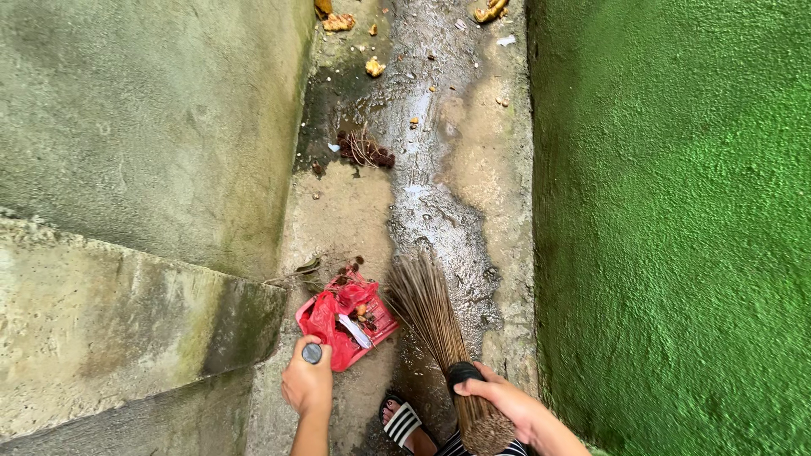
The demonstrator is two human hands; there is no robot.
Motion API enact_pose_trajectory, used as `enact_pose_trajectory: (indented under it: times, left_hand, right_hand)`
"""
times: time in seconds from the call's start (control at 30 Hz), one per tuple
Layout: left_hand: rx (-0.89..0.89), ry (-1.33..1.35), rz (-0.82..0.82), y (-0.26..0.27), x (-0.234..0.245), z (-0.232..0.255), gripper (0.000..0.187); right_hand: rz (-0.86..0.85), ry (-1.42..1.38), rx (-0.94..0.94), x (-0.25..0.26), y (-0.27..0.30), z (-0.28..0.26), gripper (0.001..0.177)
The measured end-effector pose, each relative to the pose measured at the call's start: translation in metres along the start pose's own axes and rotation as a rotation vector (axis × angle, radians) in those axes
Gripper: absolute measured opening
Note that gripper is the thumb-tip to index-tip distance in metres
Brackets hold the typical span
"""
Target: The person sweeps debris and trash along an outdoor pathway into a dustpan using a broom.
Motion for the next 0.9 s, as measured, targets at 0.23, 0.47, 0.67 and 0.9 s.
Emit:
enact_pose_trajectory:
  times: [0.23, 0.47, 0.67, 0.9]
  left_hand:
    - [0.054, -0.003, -0.007, 0.011, -0.005, 0.004, 0.026]
    - [-0.022, -0.032, -0.034, 0.002, -0.008, 0.007, 0.024]
    - [0.057, 0.127, 0.025, -0.006, 0.006, 0.005, 0.022]
    - [0.084, 0.270, 0.158, 0.002, 0.018, 0.010, 0.026]
  right_hand:
    - [-0.002, 0.041, 0.109, -0.042, -0.082, 0.015, 0.093]
    - [-0.152, 0.114, -0.010, -0.091, -0.071, 0.006, 0.104]
    - [-0.266, 0.379, -0.016, -0.071, -0.036, -0.027, 0.100]
    - [-0.315, 0.650, -0.115, -0.036, -0.010, -0.066, 0.106]
Point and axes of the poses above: each hand's wrist, its own y-axis away from the middle knuckle, its own x-axis out of the back of the hand, z = x × y, the point moved 1 cm from there along -y, towards the middle knuckle, and after that the axes turned 7 degrees about -z, right-handed, at the moved point
